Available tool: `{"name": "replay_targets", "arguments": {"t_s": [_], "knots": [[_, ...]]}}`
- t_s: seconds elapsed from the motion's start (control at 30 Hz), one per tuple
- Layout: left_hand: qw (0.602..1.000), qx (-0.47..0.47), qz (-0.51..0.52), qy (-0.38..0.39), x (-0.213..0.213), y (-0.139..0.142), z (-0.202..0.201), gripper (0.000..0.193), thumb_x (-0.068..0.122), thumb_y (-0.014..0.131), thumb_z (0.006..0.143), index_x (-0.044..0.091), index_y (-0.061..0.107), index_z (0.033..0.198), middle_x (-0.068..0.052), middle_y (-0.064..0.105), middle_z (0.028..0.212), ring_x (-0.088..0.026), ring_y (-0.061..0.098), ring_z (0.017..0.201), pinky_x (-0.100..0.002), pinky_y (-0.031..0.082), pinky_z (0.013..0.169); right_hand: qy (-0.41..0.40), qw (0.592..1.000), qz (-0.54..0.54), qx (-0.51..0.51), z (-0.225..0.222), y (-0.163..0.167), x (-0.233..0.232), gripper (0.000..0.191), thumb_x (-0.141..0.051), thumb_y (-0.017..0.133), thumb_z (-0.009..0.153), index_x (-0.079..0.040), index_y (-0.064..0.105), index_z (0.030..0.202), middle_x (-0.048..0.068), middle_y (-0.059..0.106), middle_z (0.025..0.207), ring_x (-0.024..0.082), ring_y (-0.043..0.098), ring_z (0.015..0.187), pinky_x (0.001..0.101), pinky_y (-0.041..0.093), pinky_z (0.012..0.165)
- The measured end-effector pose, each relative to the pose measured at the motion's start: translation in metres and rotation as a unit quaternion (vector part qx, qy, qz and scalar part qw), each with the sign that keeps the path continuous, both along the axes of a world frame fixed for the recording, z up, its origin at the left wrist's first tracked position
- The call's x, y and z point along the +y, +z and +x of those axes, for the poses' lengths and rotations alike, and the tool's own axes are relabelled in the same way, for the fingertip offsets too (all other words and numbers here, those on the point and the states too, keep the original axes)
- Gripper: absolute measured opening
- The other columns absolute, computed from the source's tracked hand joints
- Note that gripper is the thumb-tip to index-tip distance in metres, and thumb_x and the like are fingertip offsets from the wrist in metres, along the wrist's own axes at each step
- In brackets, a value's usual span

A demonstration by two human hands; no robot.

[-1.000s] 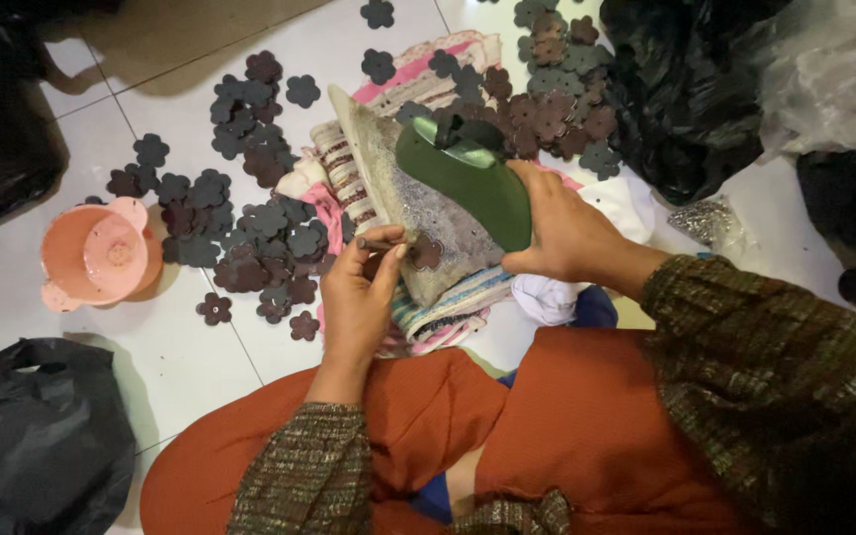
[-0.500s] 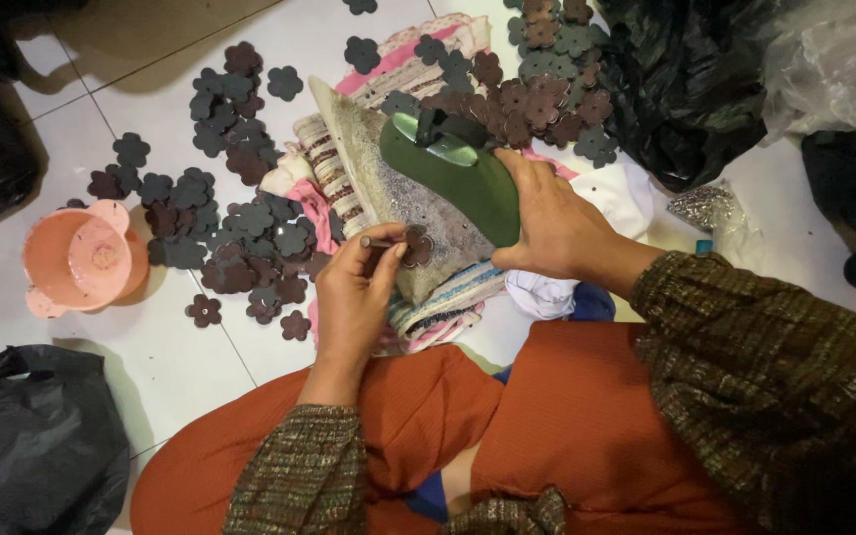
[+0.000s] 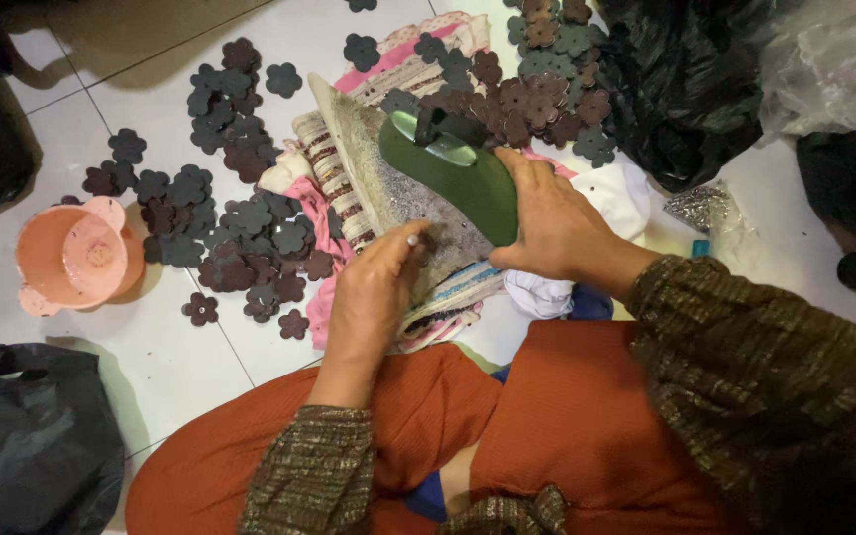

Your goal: The person sits on the floor and decorates a green slipper by attaching small flower-shaped pieces. They pick up each piece, place it on the slipper, and press it down with a green tool. The person repeats this process for multiple pieces.

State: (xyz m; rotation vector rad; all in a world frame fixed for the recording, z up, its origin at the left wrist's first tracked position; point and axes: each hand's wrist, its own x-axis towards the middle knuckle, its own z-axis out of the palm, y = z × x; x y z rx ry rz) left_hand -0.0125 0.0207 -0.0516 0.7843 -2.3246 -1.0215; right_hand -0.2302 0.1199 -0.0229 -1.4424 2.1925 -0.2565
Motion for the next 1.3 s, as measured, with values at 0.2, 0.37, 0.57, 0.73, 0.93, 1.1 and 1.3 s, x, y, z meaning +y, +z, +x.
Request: {"name": "replay_targets", "arguments": {"t_s": [0.2,0.37,0.57,0.73,0.93,1.1,1.3], "knots": [[1.0,0.018,0.004,-0.01,0.001,0.004,0.008,0.033,-0.003,0.067,0.088,0.01,0.068,0.119,-0.015,0.075,0.114,-0.032,0.074,0.103,-0.038,0.059,0.088,-0.038,0.999,0.039,-0.005,0.016,0.033,0.003,0.112,-0.037,0.086,0.062,-0.006,0.029,0.153,0.027,0.051,0.131,0.044,0.053,0.12,0.0487,0.046,0.1],[1.0,0.031,0.004,0.001,-0.004,0.01,0.017,0.038,-0.005,0.064,0.08,0.007,0.068,0.116,-0.018,0.072,0.107,-0.036,0.072,0.096,-0.041,0.057,0.082,0.005,0.981,-0.163,-0.107,0.049,0.116,0.023,0.106,-0.038,0.084,0.069,0.005,0.035,0.152,0.027,0.05,0.143,0.039,0.054,0.129,0.0458,0.046,0.104],[0.999,0.038,0.016,0.022,-0.009,0.011,0.026,0.036,-0.004,0.065,0.077,0.008,0.069,0.111,-0.015,0.073,0.098,-0.035,0.072,0.088,-0.042,0.057,0.075,-0.003,0.91,-0.25,-0.331,0.114,0.183,0.066,0.1,-0.042,0.084,0.074,0.007,0.04,0.148,0.027,0.056,0.136,0.038,0.056,0.125,0.0458,0.045,0.103],[0.999,0.028,-0.029,0.026,-0.011,0.002,0.032,0.024,-0.002,0.066,0.078,0.002,0.07,0.102,-0.02,0.072,0.098,-0.037,0.072,0.086,-0.043,0.059,0.075,-0.071,0.988,-0.131,-0.029,0.145,0.133,0.051,0.099,-0.043,0.085,0.072,0.006,0.041,0.145,0.027,0.057,0.129,0.039,0.056,0.118,0.0458,0.046,0.096],[0.999,-0.026,0.027,0.034,-0.011,0.005,0.044,0.007,0.001,0.067,0.079,-0.001,0.071,0.085,-0.024,0.069,0.085,-0.041,0.07,0.077,-0.048,0.057,0.067,-0.156,0.979,-0.007,-0.131,0.149,0.115,0.051,0.093,-0.036,0.082,0.071,-0.005,0.039,0.147,0.019,0.059,0.132,0.032,0.059,0.124,0.04,0.046,0.102],[1.0,-0.001,0.014,0.008,-0.019,0.014,0.048,0.01,0.001,0.066,0.083,0.003,0.073,0.091,-0.021,0.071,0.091,-0.04,0.07,0.085,-0.047,0.057,0.073,-0.118,0.976,-0.1,-0.156,0.15,0.136,0.05,0.095,-0.034,0.083,0.07,-0.003,0.04,0.148,0.019,0.061,0.133,0.032,0.059,0.125,0.039,0.045,0.102],[0.995,0.093,0.002,0.027,-0.019,0.017,0.045,0.028,-0.001,0.059,0.087,0.006,0.071,0.111,-0.018,0.073,0.108,-0.036,0.072,0.098,-0.043,0.058,0.084,0.041,0.939,-0.326,0.099,0.145,0.211,0.066,0.081,-0.035,0.075,0.081,-0.01,0.04,0.15,0.015,0.055,0.131,0.029,0.056,0.123,0.041,0.045,0.109]]}}
